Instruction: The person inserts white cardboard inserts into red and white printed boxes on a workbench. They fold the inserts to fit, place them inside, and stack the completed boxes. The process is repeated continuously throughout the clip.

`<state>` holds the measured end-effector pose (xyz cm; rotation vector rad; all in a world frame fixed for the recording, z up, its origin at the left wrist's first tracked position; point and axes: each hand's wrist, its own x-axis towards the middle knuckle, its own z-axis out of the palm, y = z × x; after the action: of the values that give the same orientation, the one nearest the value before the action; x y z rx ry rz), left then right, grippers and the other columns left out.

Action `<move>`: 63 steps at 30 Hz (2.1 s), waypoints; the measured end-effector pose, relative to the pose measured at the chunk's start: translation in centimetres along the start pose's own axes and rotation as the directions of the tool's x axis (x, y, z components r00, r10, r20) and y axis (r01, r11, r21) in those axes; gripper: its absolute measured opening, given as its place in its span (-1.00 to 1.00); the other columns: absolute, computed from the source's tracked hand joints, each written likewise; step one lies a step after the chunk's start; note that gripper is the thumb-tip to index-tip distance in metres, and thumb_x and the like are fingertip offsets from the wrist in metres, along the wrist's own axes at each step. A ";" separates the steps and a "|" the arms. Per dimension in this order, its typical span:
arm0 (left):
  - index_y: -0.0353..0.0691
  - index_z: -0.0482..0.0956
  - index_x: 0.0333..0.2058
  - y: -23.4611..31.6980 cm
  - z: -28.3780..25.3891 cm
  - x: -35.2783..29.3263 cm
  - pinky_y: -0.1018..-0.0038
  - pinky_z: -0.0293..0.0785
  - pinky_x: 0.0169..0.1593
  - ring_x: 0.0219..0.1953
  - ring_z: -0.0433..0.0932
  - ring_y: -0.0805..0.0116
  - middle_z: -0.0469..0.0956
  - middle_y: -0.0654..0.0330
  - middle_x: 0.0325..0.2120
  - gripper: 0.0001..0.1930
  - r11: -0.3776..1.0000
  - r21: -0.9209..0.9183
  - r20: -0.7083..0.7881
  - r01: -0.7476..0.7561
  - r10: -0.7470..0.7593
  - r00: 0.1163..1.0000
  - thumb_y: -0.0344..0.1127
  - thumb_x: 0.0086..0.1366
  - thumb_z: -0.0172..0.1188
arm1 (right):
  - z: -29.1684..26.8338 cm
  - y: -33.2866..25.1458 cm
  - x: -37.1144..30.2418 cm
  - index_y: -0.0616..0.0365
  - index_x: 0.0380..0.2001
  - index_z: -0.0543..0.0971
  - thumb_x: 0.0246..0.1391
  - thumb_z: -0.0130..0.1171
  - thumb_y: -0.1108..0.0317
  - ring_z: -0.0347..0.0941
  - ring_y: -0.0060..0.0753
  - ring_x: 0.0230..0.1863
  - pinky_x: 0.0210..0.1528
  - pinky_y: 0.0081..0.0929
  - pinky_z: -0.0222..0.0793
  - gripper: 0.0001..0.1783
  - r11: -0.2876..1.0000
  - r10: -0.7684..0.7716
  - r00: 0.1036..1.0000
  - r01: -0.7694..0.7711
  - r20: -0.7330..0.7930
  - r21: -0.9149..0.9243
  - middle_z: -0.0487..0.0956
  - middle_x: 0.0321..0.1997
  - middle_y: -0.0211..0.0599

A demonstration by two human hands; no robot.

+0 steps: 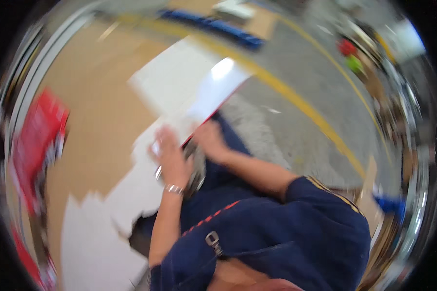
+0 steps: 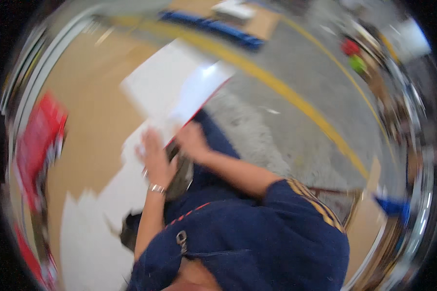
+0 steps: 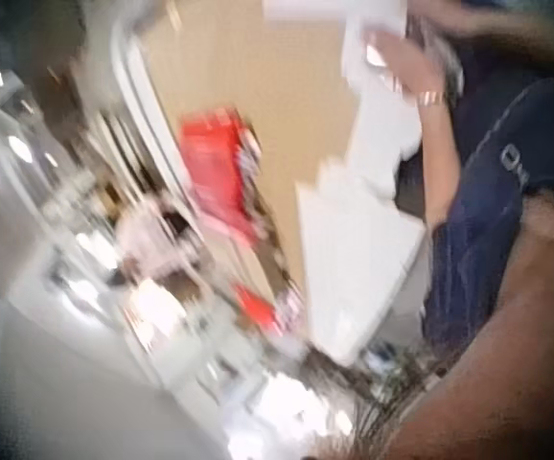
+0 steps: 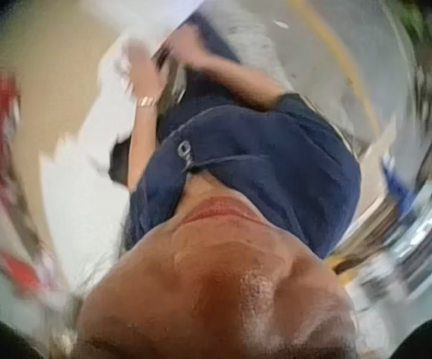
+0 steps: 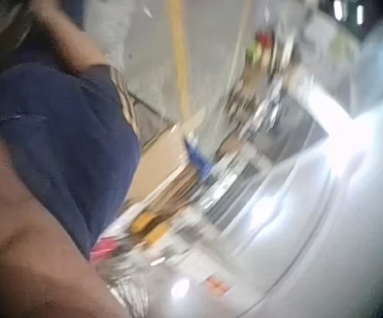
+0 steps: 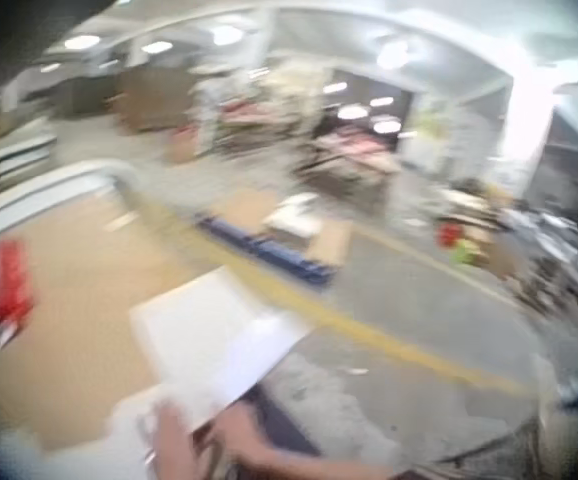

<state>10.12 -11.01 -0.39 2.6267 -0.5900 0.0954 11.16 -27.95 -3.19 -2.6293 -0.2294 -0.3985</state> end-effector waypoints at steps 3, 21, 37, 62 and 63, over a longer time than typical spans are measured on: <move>-0.32 -0.12 0.39 0.0 -1.1 -1.1 -0.16 -0.35 0.41 0.48 -0.19 0.11 -0.12 0.03 0.44 0.14 0.991 0.065 0.113 0.118 -0.125 0.986 -0.15 -0.04 0.44 | -2.5 -0.8 2.5 0.27 -0.37 0.50 0.22 -0.02 0.45 0.43 0.04 -0.31 -0.29 -0.09 0.30 -0.85 0.924 0.263 0.944 -0.187 -0.197 0.335 0.52 -0.36 -0.02; -0.21 0.63 -0.15 -10.2 -8.2 -15.6 0.33 0.51 -0.11 -0.13 0.55 0.13 0.60 0.14 -0.17 -0.56 0.981 -0.166 -0.289 0.105 -0.150 0.945 -0.65 -0.09 0.21 | -1.8 1.9 10.1 0.11 0.23 0.40 0.18 -0.16 0.68 0.24 -0.08 0.37 0.41 -0.14 0.12 -0.44 0.845 -0.534 0.831 0.525 0.155 0.102 0.38 0.32 -0.13; -0.22 0.15 0.31 -8.3 -7.0 -9.1 -0.15 -0.19 0.35 0.41 -0.07 -0.03 0.09 -0.01 0.33 -0.09 0.907 0.196 -0.164 0.372 -0.344 0.925 0.15 0.10 0.24 | -1.5 -5.6 7.2 -0.30 0.33 0.29 -0.03 0.30 0.13 -0.04 -0.08 0.49 0.45 0.19 -0.23 -0.20 0.719 -0.649 0.608 0.687 0.457 0.106 0.16 0.47 -0.37; -0.50 0.37 0.07 -12.9 -2.8 -10.9 0.37 0.40 0.10 0.05 0.49 0.17 0.44 -0.14 0.08 -0.67 0.801 -0.377 -0.535 0.465 -0.599 0.596 -0.43 0.40 -0.01 | -2.2 -4.1 7.6 -0.28 0.33 0.27 0.06 0.15 0.38 0.02 -0.19 0.47 0.41 0.27 -0.12 -0.27 0.666 -0.665 0.567 0.745 0.486 0.044 0.19 0.46 -0.46; -0.47 0.28 0.16 -11.4 -4.5 -9.2 0.27 0.31 0.18 0.15 0.40 0.07 0.33 -0.17 0.16 -0.58 0.884 -0.265 -0.526 0.386 -0.468 0.710 -0.46 0.35 0.00 | -2.5 -4.0 8.0 -0.28 0.34 0.26 0.06 0.11 0.43 0.03 -0.19 0.47 0.40 0.29 -0.10 -0.26 0.675 -0.663 0.572 0.736 0.483 0.054 0.19 0.46 -0.46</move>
<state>6.73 3.72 -2.48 2.3426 0.2282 0.6586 17.20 -24.91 3.10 -2.6261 -1.5107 0.0063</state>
